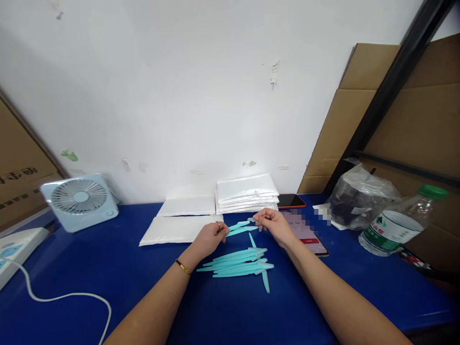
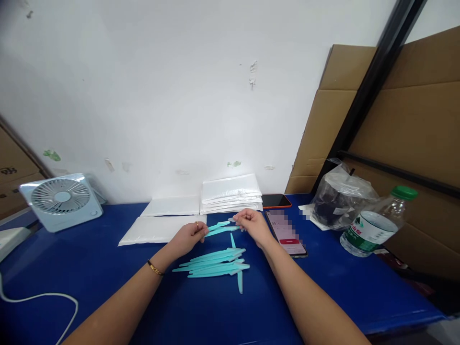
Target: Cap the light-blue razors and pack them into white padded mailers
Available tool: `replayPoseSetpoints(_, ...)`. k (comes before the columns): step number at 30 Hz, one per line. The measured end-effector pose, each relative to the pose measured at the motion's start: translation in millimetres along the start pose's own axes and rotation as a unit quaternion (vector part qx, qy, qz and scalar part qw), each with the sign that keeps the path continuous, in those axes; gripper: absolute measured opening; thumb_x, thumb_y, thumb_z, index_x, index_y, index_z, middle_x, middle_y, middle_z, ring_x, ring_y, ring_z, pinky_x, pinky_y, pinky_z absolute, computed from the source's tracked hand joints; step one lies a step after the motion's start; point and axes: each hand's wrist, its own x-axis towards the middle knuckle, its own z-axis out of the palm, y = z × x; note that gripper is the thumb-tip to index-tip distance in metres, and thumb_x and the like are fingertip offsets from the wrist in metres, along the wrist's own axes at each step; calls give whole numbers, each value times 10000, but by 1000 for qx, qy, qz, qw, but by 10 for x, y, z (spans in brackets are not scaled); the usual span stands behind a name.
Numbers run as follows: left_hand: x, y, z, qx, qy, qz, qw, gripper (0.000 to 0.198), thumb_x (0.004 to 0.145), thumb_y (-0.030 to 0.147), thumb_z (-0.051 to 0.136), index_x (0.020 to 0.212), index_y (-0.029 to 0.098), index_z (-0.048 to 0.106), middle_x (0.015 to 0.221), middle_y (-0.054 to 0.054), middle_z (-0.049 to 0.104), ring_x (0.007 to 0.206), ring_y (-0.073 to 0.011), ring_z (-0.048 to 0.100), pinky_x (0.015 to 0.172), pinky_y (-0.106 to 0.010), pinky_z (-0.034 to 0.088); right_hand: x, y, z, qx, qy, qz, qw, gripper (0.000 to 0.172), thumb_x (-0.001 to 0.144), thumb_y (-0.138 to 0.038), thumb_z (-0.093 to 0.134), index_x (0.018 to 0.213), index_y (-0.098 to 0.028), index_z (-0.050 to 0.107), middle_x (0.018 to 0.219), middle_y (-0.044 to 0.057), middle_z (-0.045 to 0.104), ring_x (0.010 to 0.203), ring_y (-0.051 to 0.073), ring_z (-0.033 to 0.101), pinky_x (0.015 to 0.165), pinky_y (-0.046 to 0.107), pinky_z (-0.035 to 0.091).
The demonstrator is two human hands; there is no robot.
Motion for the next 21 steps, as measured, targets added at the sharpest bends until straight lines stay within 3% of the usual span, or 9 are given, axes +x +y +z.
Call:
replayPoseSetpoints(3, 3, -11, -22, 16, 9, 0, 1000, 340, 829, 433, 349, 653, 183, 497, 625, 16, 568, 593, -126, 481, 599, -234, 352, 36, 37, -116, -118, 21, -23, 992, 305, 687, -466, 620, 713, -162, 612, 627, 19, 597, 559, 124, 514, 529, 237, 389)
replayPoseSetpoints(7, 5, 13, 0, 18, 16, 3, 1000, 324, 838, 425, 345, 676, 188, 495, 626, 24, 564, 589, -124, 483, 589, -231, 352, 18, 15, -105, -271, 27, -87, 958, 349, 786, -486, 487, 740, -190, 666, 773, 52, 632, 778, 191, 558, 700, 288, 404)
replayPoseSetpoints(13, 27, 1, 36, 41, 25, 13, 999, 335, 866, 417, 310, 729, 190, 515, 659, 13, 583, 621, -130, 519, 598, -231, 359, -33, -28, -73, -233, -74, -48, 968, 398, 761, -544, 495, 658, -170, 585, 644, 0, 572, 613, 134, 513, 591, 231, 373)
replayPoseSetpoints(16, 54, -8, 41, 116, 41, -5, 992, 334, 881, 394, 299, 750, 191, 531, 671, -3, 590, 630, -143, 533, 603, -242, 357, -6, -9, -164, -241, -41, -37, 969, 409, 763, -551, 480, 652, -168, 572, 634, 0, 563, 593, 129, 488, 568, 234, 345)
replayPoseSetpoints(21, 82, 31, 102, 248, 74, 2, 966, 254, 875, 328, 365, 869, 205, 588, 878, -44, 610, 821, -181, 548, 707, -284, 367, 13, -71, -296, -368, 11, -49, 928, 344, 759, -509, 501, 733, -195, 640, 799, 25, 622, 676, 150, 505, 671, 285, 341)
